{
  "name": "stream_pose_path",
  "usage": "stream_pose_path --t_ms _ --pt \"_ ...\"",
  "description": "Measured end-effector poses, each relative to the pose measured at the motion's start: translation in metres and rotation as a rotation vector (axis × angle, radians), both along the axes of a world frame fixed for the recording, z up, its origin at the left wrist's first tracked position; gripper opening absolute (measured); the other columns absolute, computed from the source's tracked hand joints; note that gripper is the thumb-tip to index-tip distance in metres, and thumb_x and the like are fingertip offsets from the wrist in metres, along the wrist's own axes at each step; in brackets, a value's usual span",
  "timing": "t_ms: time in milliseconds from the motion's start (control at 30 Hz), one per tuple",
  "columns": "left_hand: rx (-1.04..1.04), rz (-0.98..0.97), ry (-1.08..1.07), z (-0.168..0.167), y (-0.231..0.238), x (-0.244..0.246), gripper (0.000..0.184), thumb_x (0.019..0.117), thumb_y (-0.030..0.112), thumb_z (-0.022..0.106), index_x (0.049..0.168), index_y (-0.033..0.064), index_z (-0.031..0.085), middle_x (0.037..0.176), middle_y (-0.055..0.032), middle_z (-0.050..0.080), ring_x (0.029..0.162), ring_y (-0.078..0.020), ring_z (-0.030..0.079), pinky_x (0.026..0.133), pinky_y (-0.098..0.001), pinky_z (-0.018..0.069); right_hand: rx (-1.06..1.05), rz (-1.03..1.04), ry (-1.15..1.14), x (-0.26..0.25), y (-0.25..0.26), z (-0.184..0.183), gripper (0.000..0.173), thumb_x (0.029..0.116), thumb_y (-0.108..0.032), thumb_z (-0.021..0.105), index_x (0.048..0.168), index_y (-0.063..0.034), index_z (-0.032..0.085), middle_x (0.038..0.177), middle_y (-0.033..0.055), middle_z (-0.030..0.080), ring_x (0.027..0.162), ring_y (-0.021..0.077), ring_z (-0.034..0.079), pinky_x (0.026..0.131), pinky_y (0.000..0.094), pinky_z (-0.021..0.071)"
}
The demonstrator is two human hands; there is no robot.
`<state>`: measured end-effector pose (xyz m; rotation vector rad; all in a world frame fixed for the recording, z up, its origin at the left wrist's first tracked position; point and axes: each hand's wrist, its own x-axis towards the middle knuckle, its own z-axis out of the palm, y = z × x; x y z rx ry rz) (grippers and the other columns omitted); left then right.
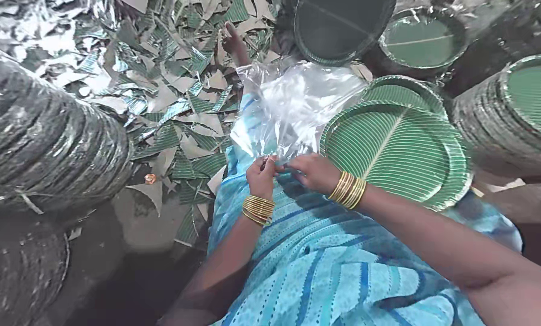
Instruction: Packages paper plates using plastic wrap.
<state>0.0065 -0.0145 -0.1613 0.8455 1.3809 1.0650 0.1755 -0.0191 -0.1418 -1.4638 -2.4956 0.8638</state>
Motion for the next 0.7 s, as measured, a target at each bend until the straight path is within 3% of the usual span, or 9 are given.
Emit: stream_pose_path --t_ms 67,233,400,467,533,633,700 --pt "-0.016 -0.008 0.028 0.004 -0.003 -0.004 0.019 0.1047 0.006 0.055 0.1 -0.0076 0.067 0.086 -0.01 0.071 0.065 -0.01 0.067 0.064 -0.0234 0.0563 -0.021 -0.012 -0.003 0.0 -0.005 0.004 0.033 0.1043 -0.013 0.052 0.131 -0.0024 0.068 0.121 0.0206 0.071 0.115 0.0386 0.066 0.101 0.0591 0.0454" --pt "0.054 -0.001 0.204 0.002 -0.013 -0.004 0.014 0.0979 0.007 0.067 0.09 -0.0043 0.068 0.073 -0.0022 0.068 0.054 -0.0024 0.056 0.057 -0.0185 0.0495 0.084 -0.179 0.162 0.014 -0.01 0.01 0.026 0.1024 -0.012 0.057 0.117 0.0016 0.074 0.108 0.02 0.074 0.102 0.0354 0.071 0.092 0.056 0.0538" --pt "0.214 0.005 0.262 -0.004 -0.015 0.011 0.015 0.0935 0.007 0.072 0.084 -0.0036 0.066 0.069 0.0005 0.064 0.058 0.0002 0.057 0.061 -0.017 0.0511 0.096 -0.268 0.279 0.007 -0.018 0.01 0.027 0.1018 -0.014 0.057 0.117 0.0015 0.074 0.109 0.018 0.074 0.101 0.0312 0.072 0.093 0.0492 0.0558" --pt "0.296 0.024 0.221 -0.012 -0.016 0.011 0.016 0.0922 0.006 0.072 0.081 -0.0015 0.063 0.068 0.0031 0.061 0.059 0.002 0.057 0.061 -0.0159 0.0512 0.135 -0.247 0.28 0.0 -0.02 0.006 0.029 0.0998 -0.014 0.06 0.122 0.001 0.072 0.113 0.0188 0.074 0.105 0.0331 0.071 0.094 0.0509 0.0551" --pt "0.417 0.033 0.152 -0.017 -0.015 0.009 0.011 0.0921 0.005 0.068 0.086 -0.0032 0.065 0.075 0.0036 0.063 0.068 0.0026 0.06 0.068 -0.0166 0.053 0.178 -0.22 0.226 -0.007 -0.019 0.002 0.036 0.0981 -0.022 0.066 0.127 -0.0013 0.07 0.123 0.0192 0.071 0.116 0.0357 0.067 0.101 0.0545 0.0511" --pt "0.525 0.056 -0.03 -0.007 -0.01 0.002 0.016 0.0944 0.002 0.06 0.107 -0.0085 0.063 0.096 -0.0017 0.069 0.091 -0.0036 0.066 0.087 -0.0243 0.0559 0.152 -0.205 0.046 -0.013 -0.014 -0.004 0.05 0.0992 -0.034 0.065 0.138 -0.0033 0.062 0.137 0.0211 0.064 0.13 0.0403 0.058 0.107 0.0606 0.0423" --pt "0.535 0.086 -0.169 0.004 -0.005 -0.002 0.025 0.094 -0.001 0.06 0.119 -0.0038 0.061 0.098 0.0004 0.073 0.092 -0.0074 0.07 0.09 -0.0284 0.0584 0.204 -0.24 -0.008 -0.01 -0.008 -0.018 0.039 0.1021 -0.025 0.059 0.133 -0.002 0.066 0.133 0.0226 0.065 0.126 0.0427 0.06 0.105 0.0641 0.0434"
